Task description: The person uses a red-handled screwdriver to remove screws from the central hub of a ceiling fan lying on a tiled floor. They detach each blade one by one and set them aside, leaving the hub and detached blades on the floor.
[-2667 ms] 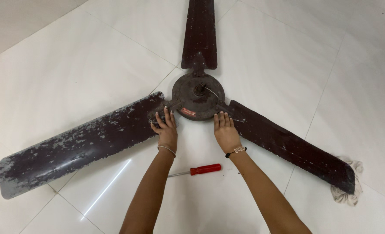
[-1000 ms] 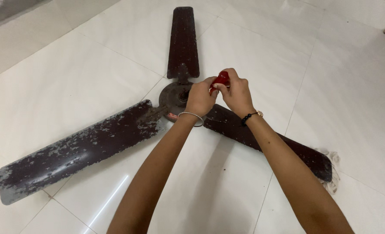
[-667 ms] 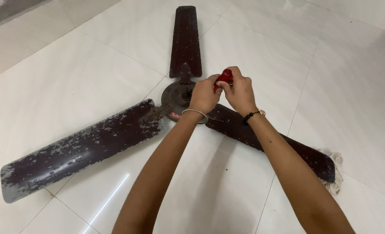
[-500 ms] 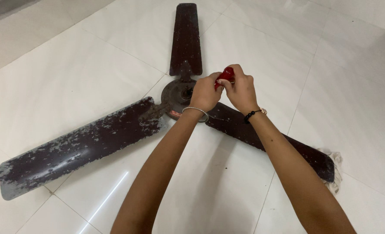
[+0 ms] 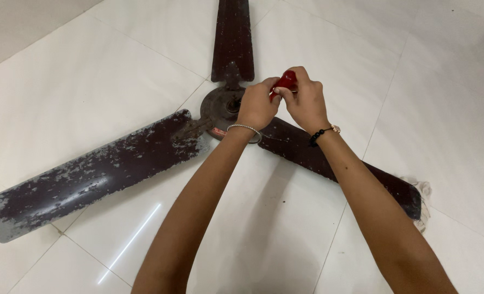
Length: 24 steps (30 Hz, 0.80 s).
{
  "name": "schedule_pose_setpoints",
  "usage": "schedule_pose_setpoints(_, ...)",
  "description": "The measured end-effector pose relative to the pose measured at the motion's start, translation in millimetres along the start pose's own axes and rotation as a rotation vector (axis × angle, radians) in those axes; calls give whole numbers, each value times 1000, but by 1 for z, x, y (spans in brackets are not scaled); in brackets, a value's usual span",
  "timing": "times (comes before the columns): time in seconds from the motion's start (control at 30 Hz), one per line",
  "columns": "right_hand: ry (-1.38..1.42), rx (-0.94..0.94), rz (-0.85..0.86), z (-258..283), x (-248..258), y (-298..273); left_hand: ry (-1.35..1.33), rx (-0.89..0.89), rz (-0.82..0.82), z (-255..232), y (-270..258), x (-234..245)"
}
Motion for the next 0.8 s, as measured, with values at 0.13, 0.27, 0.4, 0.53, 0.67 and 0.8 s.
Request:
schedule_pose_setpoints(0.13,17,-10,-2,0,0,-1,18,2,-13,-1,-1,2)
schedule_pose_setpoints(0.27,-18,-9,13,-1,-1,1,16,-15,-24,-3,-1,2)
schedule_pose_setpoints(0.4,-15,3,16,-1,0,2,-1,6,-24,-3,-2,3)
schedule_pose_setpoints(0.53,-23,12,12,0,2,1,3,23,-9,-3,-1,0)
schedule_pose_setpoints(0.67,-46,-47,31,-6,3,-2,12,17,15,-4,1,-4)
schedule_pose_setpoints(0.8,-41,-17,16,-7,8,-3,31,-13,24,-8,2,-7)
Point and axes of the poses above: each hand's wrist, its own y-axis towards the middle knuckle, its own x-axis out of the back of the hand, z = x × y, the point moved 8 cm from there along y, towards the middle knuckle, and after that the axes turned 7 degrees about z, right-handed, at the moved point
